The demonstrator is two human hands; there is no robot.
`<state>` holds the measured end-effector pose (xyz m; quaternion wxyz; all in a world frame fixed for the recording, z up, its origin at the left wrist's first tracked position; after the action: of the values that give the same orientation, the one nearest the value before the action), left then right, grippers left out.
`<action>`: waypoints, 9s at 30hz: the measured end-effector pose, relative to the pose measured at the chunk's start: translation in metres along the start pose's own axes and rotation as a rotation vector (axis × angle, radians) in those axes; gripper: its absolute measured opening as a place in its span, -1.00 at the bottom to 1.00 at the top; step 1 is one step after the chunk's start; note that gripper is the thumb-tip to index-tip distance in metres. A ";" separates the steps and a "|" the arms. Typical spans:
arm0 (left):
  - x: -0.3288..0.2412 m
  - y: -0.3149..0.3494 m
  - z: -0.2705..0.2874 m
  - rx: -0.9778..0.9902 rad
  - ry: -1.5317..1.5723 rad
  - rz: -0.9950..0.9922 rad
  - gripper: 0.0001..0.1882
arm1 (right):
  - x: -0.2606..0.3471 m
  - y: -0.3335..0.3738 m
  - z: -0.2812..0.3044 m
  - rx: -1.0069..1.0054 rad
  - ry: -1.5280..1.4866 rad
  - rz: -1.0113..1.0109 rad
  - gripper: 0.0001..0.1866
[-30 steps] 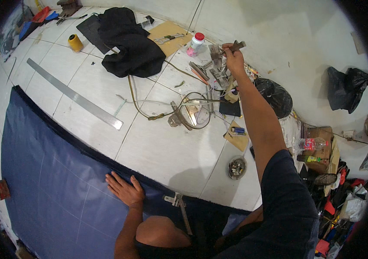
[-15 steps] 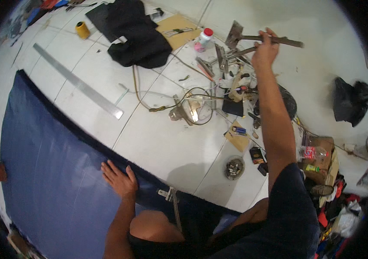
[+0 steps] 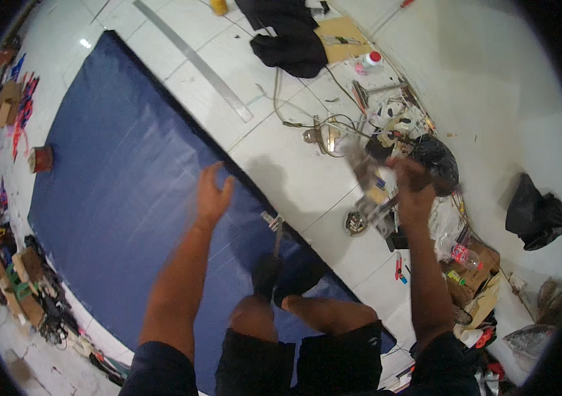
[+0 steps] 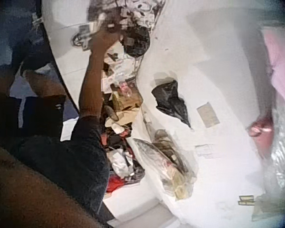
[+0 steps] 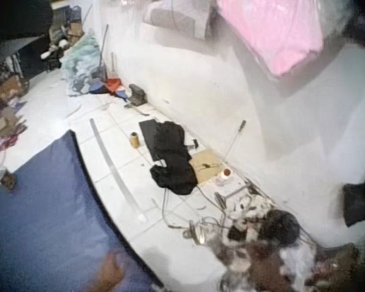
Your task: The person applies oil to an industrial cutting or sewing machine by squeezing a bottle and then wipes the edges of a large blue fabric sheet on the floor.
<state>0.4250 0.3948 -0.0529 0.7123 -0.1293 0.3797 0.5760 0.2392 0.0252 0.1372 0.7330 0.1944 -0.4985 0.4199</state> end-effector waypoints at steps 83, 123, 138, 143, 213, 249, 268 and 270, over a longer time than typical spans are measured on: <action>0.266 -0.886 0.455 0.399 -0.715 -0.523 -0.03 | 0.007 -0.584 -0.987 0.460 0.597 -0.235 -0.17; 0.291 -0.812 0.387 0.546 0.073 0.577 -0.50 | 0.040 -0.551 -1.026 0.613 0.487 0.019 -0.17; 0.261 -0.826 0.349 0.269 0.038 0.652 -0.56 | 0.034 -0.540 -1.022 0.784 0.493 -0.099 -0.24; 0.252 -0.829 0.347 0.262 0.019 0.674 -0.56 | 0.042 -0.543 -1.023 0.796 0.555 -0.225 -0.20; 0.396 0.035 0.939 -0.879 0.717 0.911 -0.77 | 0.853 0.092 -1.205 2.451 -0.025 1.008 -0.72; 1.197 0.023 1.043 -0.708 0.430 1.602 -0.18 | 0.712 0.533 -2.018 2.504 0.180 1.815 -0.29; 1.252 0.001 1.057 -0.362 0.801 1.456 -0.31 | 0.737 0.464 -2.002 2.754 0.274 1.674 -0.24; 1.251 0.002 1.061 -0.326 0.813 1.456 -0.34 | 0.733 0.453 -1.993 2.780 0.251 1.696 -0.23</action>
<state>0.8991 1.9583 -0.1960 -0.0553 -0.1507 0.5071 0.8468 1.1142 1.9960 -0.1196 0.3902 -0.3201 -0.3432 -0.7921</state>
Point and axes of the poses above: each hand's wrist, its own y-axis away from the middle knuckle, its own z-axis out of the back of the hand, x = y × z, the point moved 3 cm from there along -y, towards the middle knuckle, and after that the axes turned 10 degrees about z, right-handed, at the moved point
